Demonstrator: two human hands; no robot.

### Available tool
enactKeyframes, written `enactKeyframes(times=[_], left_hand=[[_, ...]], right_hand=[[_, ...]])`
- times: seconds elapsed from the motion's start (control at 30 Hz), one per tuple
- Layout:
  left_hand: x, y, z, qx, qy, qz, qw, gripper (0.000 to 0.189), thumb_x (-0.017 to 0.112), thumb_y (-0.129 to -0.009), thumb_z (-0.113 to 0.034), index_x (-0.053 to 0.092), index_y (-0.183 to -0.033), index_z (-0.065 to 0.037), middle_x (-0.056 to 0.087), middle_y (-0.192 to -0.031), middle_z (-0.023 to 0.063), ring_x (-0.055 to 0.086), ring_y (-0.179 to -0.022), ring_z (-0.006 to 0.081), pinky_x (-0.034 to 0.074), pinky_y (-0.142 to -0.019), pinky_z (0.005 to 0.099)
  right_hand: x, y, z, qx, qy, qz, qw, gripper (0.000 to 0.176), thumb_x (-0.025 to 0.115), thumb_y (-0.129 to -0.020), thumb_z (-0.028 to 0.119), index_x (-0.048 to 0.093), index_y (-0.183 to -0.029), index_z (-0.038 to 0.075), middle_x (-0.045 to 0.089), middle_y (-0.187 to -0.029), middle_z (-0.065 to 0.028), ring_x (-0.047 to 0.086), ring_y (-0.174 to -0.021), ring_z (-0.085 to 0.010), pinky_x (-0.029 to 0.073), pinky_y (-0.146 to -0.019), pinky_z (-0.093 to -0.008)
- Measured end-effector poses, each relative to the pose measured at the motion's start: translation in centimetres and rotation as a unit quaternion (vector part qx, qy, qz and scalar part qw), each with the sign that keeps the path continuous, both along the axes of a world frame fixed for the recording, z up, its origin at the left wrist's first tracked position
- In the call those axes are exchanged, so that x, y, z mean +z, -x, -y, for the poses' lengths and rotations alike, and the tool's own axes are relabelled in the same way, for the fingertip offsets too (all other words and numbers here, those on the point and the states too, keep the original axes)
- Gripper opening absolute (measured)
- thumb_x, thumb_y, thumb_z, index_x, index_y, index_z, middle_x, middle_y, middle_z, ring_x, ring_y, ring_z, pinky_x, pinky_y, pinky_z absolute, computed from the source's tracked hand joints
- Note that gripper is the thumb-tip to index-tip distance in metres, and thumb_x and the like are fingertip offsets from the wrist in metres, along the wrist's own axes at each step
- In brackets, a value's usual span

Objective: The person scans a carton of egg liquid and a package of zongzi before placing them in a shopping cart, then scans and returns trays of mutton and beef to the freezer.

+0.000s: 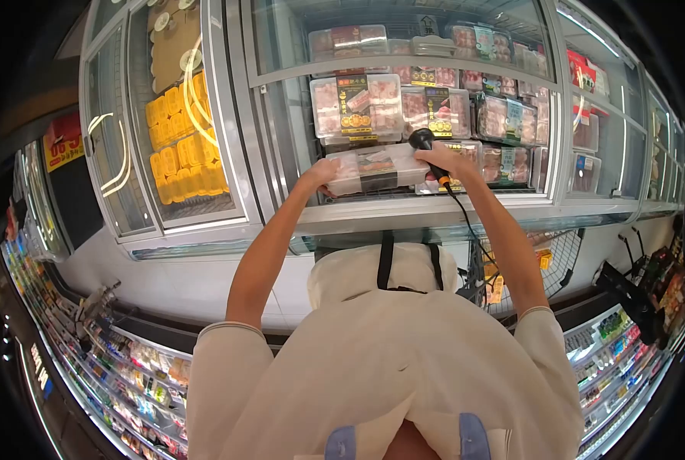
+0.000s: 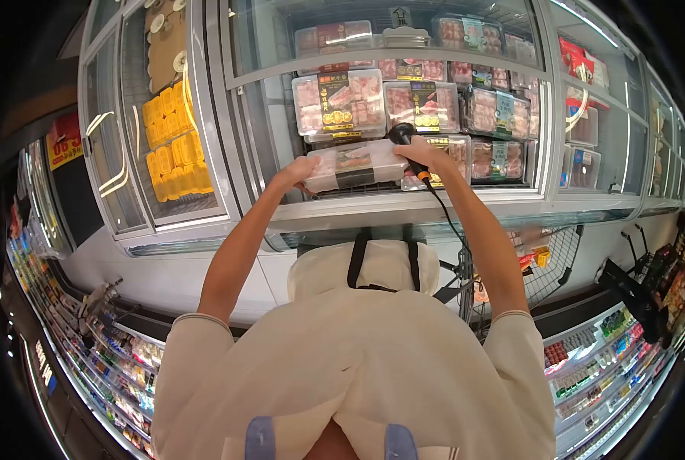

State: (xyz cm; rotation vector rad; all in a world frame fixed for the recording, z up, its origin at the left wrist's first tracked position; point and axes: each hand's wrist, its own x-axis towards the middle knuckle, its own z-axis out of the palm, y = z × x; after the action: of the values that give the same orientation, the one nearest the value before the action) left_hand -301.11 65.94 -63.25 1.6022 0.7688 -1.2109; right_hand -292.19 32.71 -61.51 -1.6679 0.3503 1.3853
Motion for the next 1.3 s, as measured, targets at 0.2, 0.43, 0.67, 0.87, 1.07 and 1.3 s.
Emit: enactKeyframes(times=[0.2,0.43,0.67,0.87,1.07,1.3], left_hand=[[-8.6,1.5,-0.5,-0.041,-0.092,-0.075,0.992,0.06,0.045,-0.103,-0.046,0.054,-0.13,0.007,0.065,-0.114,0.02,0.071,-0.09,0.031,0.063,-0.061,0.0465],[-14.4,2.9,-2.1,0.052,-0.115,-0.077,0.989,0.065,0.055,-0.102,-0.037,0.035,-0.146,0.005,0.061,-0.123,0.0177,0.069,-0.093,0.0273,0.059,-0.075,0.0494],[-15.6,4.1,0.6,0.002,-0.177,-0.042,0.983,0.079,0.061,-0.091,-0.013,0.016,-0.156,-0.003,0.055,-0.137,0.0214,0.061,-0.115,0.0291,0.053,-0.087,0.0441],[-6.4,-0.4,4.9,-0.112,-0.134,0.304,0.937,0.053,0.056,-0.091,-0.012,0.042,-0.14,0.004,0.053,-0.133,0.0308,0.051,-0.127,0.0455,0.043,-0.106,0.0479],[6.5,-6.3,8.7,-0.023,-0.002,0.466,0.884,0.026,0.051,-0.1,-0.011,0.061,-0.123,-0.005,0.062,-0.117,0.0149,0.063,-0.105,0.025,0.05,-0.091,0.0344],[11.5,-4.4,16.3,-0.012,0.133,0.489,0.862,0.023,0.05,-0.106,-0.017,0.064,-0.122,-0.008,0.066,-0.115,0.0065,0.064,-0.104,0.0167,0.049,-0.091,0.0307]], right_hand=[[-9.0,1.4,-2.9,0.15,0.059,0.025,0.987,0.043,0.069,-0.079,0.018,0.054,-0.104,-0.014,0.062,-0.101,-0.0193,0.068,-0.077,-0.0274,0.066,-0.057,-0.0349],[-10.3,2.8,-5.3,0.078,0.076,-0.02,0.994,0.045,0.067,-0.077,0.008,0.05,-0.114,-0.011,0.062,-0.103,-0.0214,0.069,-0.083,-0.0286,0.067,-0.059,-0.0384],[-11.6,2.6,-4.9,0.103,0.083,-0.002,0.991,0.043,0.065,-0.078,0.009,0.05,-0.114,-0.008,0.065,-0.1,-0.02,0.071,-0.078,-0.0308,0.065,-0.058,-0.0398],[-3.8,2.2,-4.0,0.31,0.058,0.224,0.922,0.039,0.067,-0.08,0.027,0.06,-0.103,-0.003,0.068,-0.092,-0.0279,0.068,-0.087,-0.0454,0.053,-0.084,-0.0502],[11.0,3.7,-1.1,0.177,0.058,0.395,0.899,0.037,0.07,-0.083,0.025,0.062,-0.107,-0.001,0.068,-0.087,-0.0258,0.067,-0.085,-0.0445,0.052,-0.078,-0.049],[27.5,15.3,5.9,-0.144,0.034,0.398,0.905,0.036,0.071,-0.09,0.027,0.061,-0.111,-0.001,0.066,-0.077,-0.0152,0.065,-0.073,-0.03,0.05,-0.07,-0.0389]])
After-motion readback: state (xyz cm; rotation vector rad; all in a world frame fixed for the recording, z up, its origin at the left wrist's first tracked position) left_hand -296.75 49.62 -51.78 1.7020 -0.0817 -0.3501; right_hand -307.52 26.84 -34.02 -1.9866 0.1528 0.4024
